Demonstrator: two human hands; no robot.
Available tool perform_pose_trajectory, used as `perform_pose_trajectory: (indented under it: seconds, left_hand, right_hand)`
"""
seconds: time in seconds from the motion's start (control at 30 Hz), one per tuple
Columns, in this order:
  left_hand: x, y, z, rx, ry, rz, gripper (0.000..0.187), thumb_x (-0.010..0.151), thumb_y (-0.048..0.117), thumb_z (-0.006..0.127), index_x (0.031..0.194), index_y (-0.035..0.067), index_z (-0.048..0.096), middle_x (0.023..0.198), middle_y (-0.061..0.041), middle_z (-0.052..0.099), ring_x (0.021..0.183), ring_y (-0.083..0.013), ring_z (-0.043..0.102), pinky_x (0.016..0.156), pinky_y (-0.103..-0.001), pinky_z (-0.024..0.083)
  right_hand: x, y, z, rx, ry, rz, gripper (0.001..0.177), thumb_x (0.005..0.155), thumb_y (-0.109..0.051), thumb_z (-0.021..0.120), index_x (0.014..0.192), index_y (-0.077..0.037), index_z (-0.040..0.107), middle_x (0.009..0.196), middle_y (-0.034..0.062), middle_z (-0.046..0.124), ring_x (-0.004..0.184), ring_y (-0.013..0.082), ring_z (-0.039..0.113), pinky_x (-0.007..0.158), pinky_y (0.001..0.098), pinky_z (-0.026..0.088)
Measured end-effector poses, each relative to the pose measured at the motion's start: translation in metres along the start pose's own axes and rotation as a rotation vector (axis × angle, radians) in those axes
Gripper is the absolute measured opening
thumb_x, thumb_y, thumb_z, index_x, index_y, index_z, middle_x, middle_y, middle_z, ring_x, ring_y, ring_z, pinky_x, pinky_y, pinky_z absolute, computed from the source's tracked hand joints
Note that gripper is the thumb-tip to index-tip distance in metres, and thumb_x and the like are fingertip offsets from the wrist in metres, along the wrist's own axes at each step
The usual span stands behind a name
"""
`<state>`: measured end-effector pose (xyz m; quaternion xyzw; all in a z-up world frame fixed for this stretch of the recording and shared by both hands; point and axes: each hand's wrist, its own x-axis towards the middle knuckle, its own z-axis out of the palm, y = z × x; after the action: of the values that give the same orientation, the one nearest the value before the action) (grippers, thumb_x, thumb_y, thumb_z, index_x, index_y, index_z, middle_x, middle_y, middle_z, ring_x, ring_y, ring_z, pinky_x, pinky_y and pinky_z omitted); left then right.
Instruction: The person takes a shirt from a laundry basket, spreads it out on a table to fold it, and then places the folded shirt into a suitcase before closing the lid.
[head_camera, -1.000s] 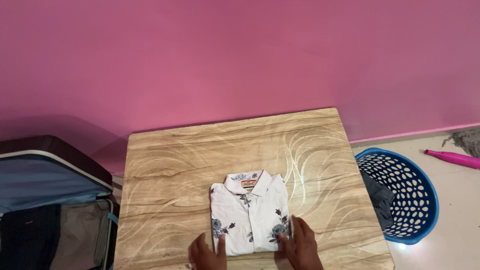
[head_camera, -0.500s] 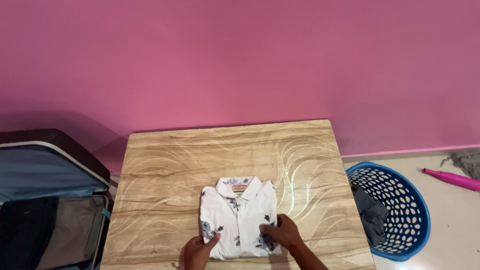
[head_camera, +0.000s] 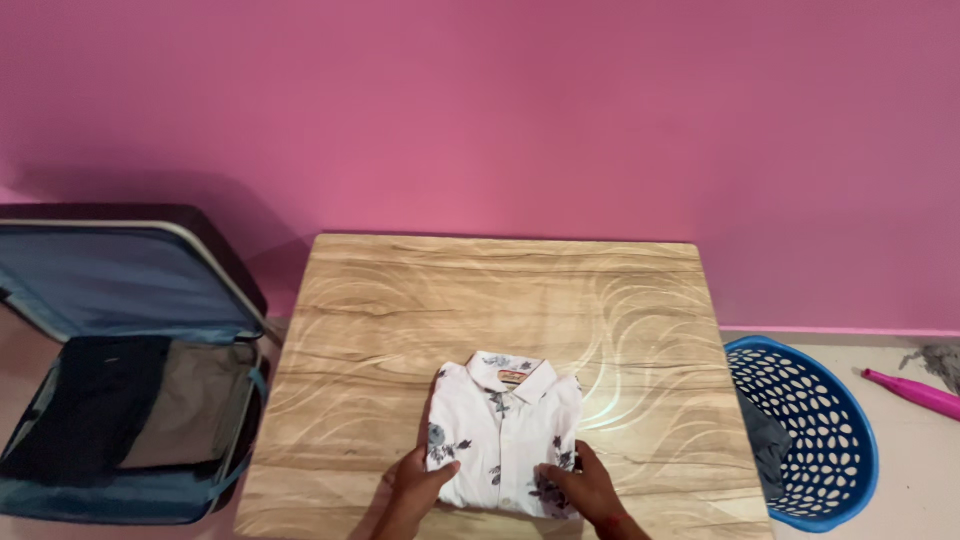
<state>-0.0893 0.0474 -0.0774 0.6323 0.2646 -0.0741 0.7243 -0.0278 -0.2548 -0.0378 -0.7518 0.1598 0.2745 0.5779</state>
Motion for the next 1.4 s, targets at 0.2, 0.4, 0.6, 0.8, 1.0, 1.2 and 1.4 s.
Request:
perform_pose_trajectory:
  seconds: [0.2,0.4,0.6,0.8,1.0,1.2,1.4]
  left_hand:
    - [-0.01,0.047,-0.052,0.08,0.03,0.052,0.033,0.084,0.008,0.074,0.117,0.002,0.072,0.101,-0.005,0.079,0.088,-0.0126,0.07,0.08,-0.03,0.055]
    - [-0.016,0.106,-0.129,-0.012,-0.067,0.183,0.032,0.087,0.008,0.071,0.119,0.0,0.072,0.103,-0.002,0.077,0.091,-0.0109,0.069,0.081,-0.029,0.054]
    - [-0.05,0.216,-0.193,0.229,-0.026,0.289,0.031,0.09,0.014,0.071,0.119,0.002,0.074,0.101,-0.005,0.077,0.088,-0.0117,0.067,0.077,-0.03,0.052]
    - [-0.074,0.283,-0.243,-0.578,-0.282,0.15,0.049,0.087,0.033,0.071,0.122,0.0,0.07,0.108,-0.011,0.076,0.098,-0.0228,0.071,0.085,-0.037,0.055]
    - [-0.02,0.229,-0.246,-0.359,-0.158,0.036,0.055,0.083,0.028,0.075,0.132,0.005,0.065,0.119,-0.007,0.076,0.11,-0.0205,0.069,0.096,-0.034,0.051]
    - [-0.008,0.196,-0.258,-0.16,-0.047,0.1,0.058,0.078,0.005,0.077,0.134,0.002,0.062,0.116,-0.008,0.075,0.104,-0.0194,0.07,0.092,-0.034,0.054]
    - [-0.02,0.204,-0.279,-0.271,-0.062,0.107,0.062,0.077,-0.005,0.071,0.137,0.003,0.058,0.115,-0.009,0.074,0.103,-0.0183,0.07,0.09,-0.033,0.056]
  right_hand:
    - [-0.004,-0.027,0.051,-0.165,-0.038,-0.104,0.063,0.082,-0.008,0.075,0.141,-0.005,0.051,0.092,0.0164,0.077,0.077,0.0227,0.073,0.067,0.0368,0.061]
    - [-0.043,-0.103,0.132,-0.002,0.005,0.004,0.06,0.087,0.003,0.064,0.145,-0.009,0.052,0.093,0.0141,0.073,0.076,0.0223,0.071,0.059,0.0409,0.06]
    - [-0.07,-0.181,0.189,0.135,-0.06,-0.193,0.053,0.089,0.004,0.061,0.141,-0.007,0.055,0.097,0.0098,0.072,0.079,0.0194,0.07,0.058,0.0381,0.06]
    - [-0.109,-0.251,0.195,0.321,-0.081,-0.28,0.046,0.089,-0.004,0.065,0.134,-0.001,0.056,0.102,0.0068,0.073,0.089,0.0202,0.071,0.076,0.0367,0.06]
    - [-0.071,-0.231,0.235,0.212,-0.26,-0.08,0.041,0.089,-0.007,0.065,0.13,-0.009,0.058,0.105,0.0087,0.075,0.091,0.0207,0.071,0.081,0.039,0.058]
    - [-0.037,-0.2,0.251,0.197,-0.295,-0.19,0.047,0.087,0.004,0.065,0.133,-0.001,0.06,0.111,0.0109,0.075,0.093,0.0189,0.071,0.083,0.0368,0.058]
    - [-0.035,-0.21,0.271,0.209,-0.311,-0.153,0.049,0.086,0.007,0.064,0.134,-0.002,0.059,0.113,0.0104,0.076,0.095,0.0193,0.072,0.085,0.0368,0.059]
